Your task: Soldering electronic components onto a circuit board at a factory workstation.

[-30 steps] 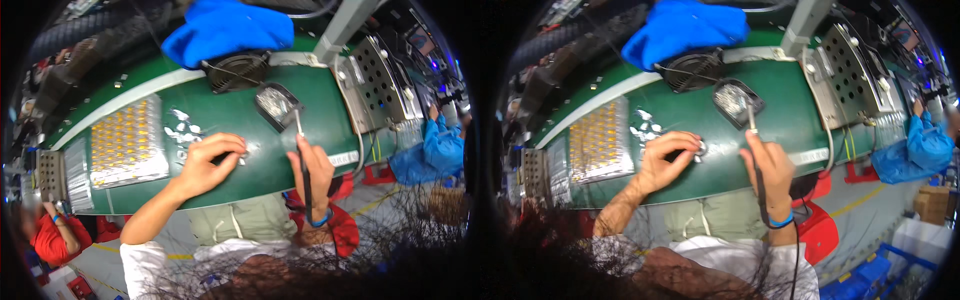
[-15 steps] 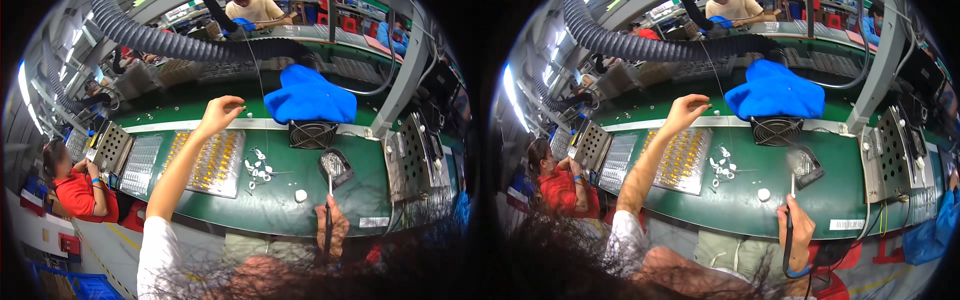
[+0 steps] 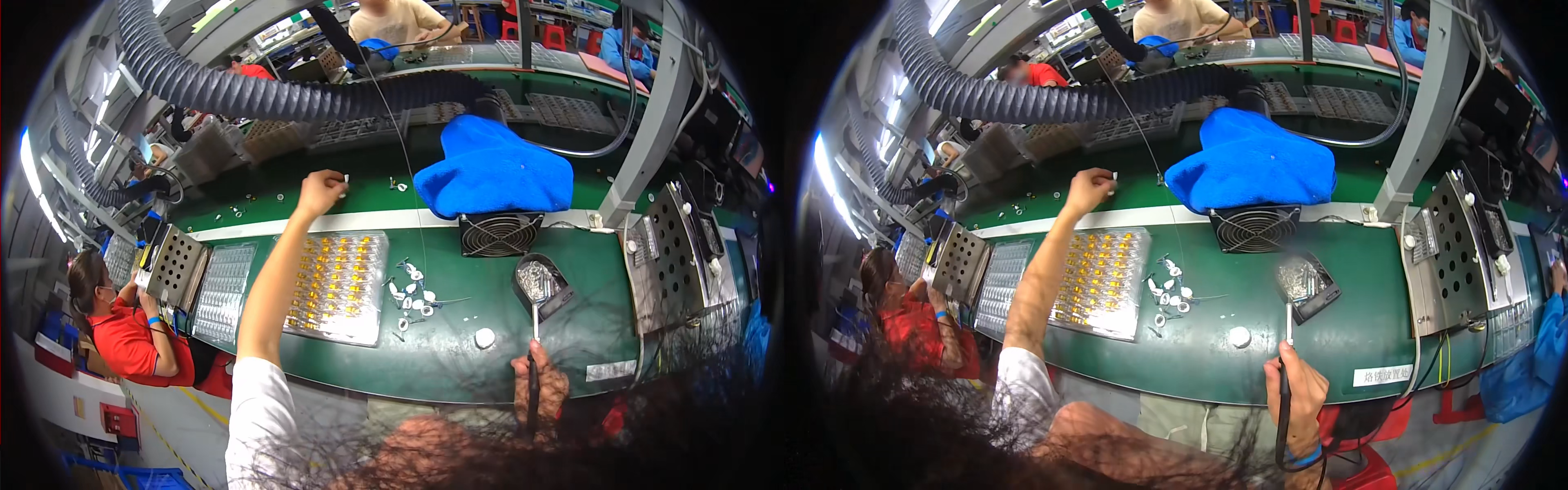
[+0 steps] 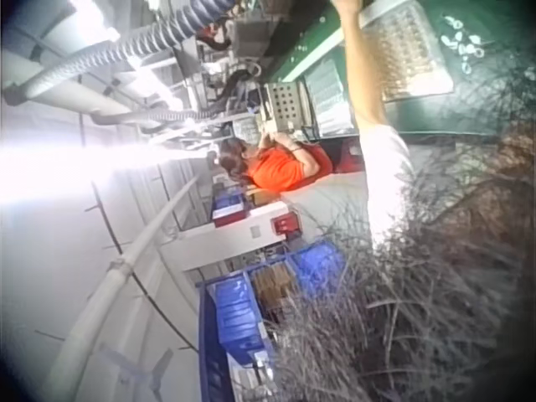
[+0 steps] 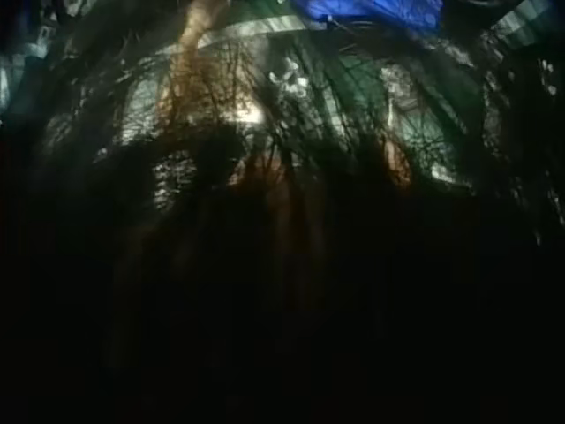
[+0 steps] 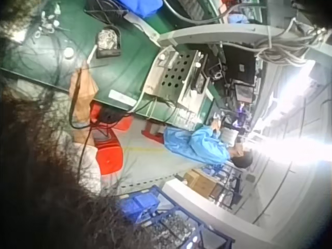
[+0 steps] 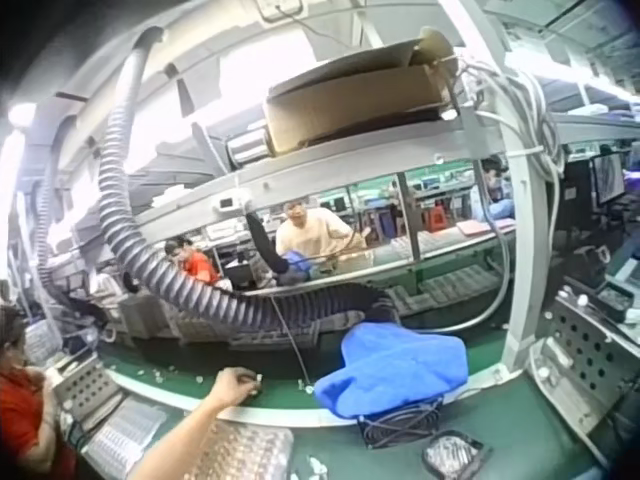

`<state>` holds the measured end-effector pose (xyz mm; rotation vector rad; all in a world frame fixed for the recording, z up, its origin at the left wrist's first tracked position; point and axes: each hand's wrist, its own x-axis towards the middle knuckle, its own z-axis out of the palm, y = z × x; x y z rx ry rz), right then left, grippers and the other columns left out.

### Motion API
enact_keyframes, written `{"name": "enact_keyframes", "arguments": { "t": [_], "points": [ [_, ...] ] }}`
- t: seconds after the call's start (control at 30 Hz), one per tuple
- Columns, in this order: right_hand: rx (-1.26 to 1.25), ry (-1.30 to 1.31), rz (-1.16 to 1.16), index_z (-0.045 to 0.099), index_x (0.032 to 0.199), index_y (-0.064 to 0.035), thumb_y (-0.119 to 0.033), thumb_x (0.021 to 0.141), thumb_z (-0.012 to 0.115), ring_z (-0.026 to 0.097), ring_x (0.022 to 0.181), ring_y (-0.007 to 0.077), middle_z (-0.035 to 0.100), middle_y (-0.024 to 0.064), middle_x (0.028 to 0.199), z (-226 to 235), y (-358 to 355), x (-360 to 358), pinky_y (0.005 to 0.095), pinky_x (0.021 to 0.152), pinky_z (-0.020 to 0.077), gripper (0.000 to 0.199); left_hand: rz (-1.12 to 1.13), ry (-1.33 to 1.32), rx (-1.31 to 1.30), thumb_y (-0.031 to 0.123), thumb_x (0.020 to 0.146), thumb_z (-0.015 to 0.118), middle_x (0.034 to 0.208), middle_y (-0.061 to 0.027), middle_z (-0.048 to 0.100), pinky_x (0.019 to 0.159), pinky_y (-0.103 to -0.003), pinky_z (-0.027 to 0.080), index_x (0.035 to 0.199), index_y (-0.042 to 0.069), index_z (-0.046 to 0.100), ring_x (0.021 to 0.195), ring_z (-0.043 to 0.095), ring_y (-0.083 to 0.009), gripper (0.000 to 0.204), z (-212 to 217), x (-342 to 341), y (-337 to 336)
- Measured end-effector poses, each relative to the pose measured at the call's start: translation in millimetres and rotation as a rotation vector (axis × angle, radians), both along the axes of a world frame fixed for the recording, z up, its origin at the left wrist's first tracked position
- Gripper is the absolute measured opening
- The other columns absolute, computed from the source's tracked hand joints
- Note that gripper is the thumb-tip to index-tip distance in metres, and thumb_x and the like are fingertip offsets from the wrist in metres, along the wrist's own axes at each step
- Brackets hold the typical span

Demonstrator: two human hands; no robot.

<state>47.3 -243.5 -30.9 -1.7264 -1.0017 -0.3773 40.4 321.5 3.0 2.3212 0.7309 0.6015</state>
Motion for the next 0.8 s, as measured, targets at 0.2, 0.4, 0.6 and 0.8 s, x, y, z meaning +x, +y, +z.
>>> {"name": "enact_keyframes", "arguments": {
  "t": [0.2,0.4,0.6,0.8],
  "points": [
    [0.021,-0.031,0.01,0.06,0.132,0.0066,0.002,0.088,0.075,0.068,0.061,0.0287,0.069,0.0137,0.076,2,1,1,0.0371,0.058,0.0529,0.047,-0.077,-0.062,0.019,0.013,0.093,0.074,0.094,-0.0107,0.079,0.066,-0.025,0.057,0.115,-0.004,0.073,0.077,0.073,-0.0139,0.028,2,-7,30],
    [-0.062,0.039,0.036,0.059,0.132,0.0062,0.0,0.09,0.074,0.068,0.061,0.0284,0.07,0.013,0.077,-46,-16,0,0.037,0.058,0.0529,0.045,0.008,-0.09,-0.126,0.012,0.091,0.075,0.101,-0.017,0.079,0.083,-0.032,0.061,0.119,-0.004,0.072,0.09,0.077,-0.0215,0.032,4,-3,23],
    [-0.133,0.195,0.054,0.058,0.132,0.0063,-0.002,0.092,0.074,0.068,0.061,0.0288,0.07,0.0141,0.076,-76,-29,-5,0.0368,0.058,0.0531,0.044,-0.208,0.218,0.285,0.01,0.087,0.076,0.108,-0.02,0.077,0.094,-0.038,0.059,0.118,-0.002,0.074,0.101,0.076,-0.0308,0.033,21,-2,-36],
    [-0.055,0.155,0.107,0.06,0.129,0.006,0.001,0.092,0.071,0.069,0.061,0.0286,0.072,0.0147,0.077,-75,-7,18,0.0366,0.058,0.0536,0.04,-0.191,0.177,0.384,0.005,0.082,0.071,0.095,-0.0207,0.075,0.085,-0.044,0.058,0.098,0.002,0.078,0.089,0.074,-0.0367,0.017,7,9,-58]
  ]
}}
